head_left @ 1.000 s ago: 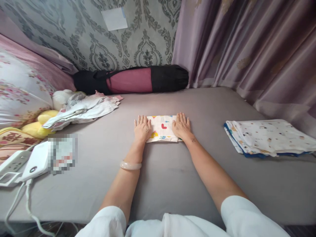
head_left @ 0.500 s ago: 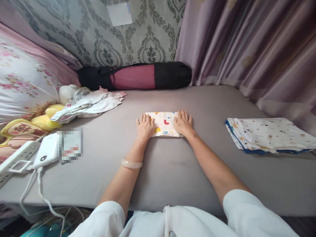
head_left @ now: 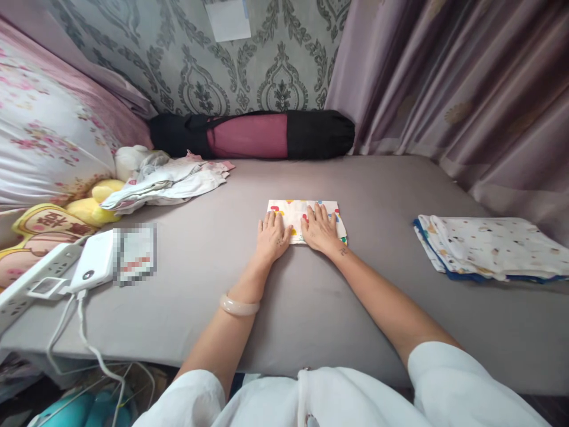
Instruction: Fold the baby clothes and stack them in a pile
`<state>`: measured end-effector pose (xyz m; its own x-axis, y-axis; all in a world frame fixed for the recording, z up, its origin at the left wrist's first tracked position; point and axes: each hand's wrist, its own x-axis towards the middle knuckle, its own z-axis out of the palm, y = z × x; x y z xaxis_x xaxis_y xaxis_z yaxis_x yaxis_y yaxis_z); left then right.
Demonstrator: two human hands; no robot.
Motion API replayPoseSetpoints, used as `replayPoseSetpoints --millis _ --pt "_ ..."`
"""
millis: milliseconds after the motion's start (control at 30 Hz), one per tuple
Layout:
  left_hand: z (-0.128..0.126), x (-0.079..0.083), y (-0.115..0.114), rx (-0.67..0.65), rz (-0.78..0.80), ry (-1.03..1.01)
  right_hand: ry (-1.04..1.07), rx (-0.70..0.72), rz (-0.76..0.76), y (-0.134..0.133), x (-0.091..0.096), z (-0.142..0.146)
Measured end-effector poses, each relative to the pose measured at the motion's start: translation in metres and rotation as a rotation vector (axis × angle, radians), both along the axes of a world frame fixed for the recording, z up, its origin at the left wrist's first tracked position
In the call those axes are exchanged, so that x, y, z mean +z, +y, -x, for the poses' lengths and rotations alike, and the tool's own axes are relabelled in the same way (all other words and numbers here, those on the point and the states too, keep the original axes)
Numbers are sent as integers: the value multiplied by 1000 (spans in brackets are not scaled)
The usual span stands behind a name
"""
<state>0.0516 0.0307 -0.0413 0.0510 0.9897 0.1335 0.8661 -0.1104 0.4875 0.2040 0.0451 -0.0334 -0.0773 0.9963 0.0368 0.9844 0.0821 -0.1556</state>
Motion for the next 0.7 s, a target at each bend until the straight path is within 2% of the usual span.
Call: replayPoseSetpoints --millis 67,200,367,467,700 --pt "5 1 6 62 -78 -232 6 -5 39 1 5 1" --pt "18 3 18 301 -203 -702 39 -11 52 5 15 12" --pt "30 5 24 543 -126 -1154 45 55 1 11 17 35" --pt "33 9 23 627 -135 -1255 41 50 10 14 11 41" --pt "36 14 24 694 -163 -1288 34 33 28 17 -1 38"
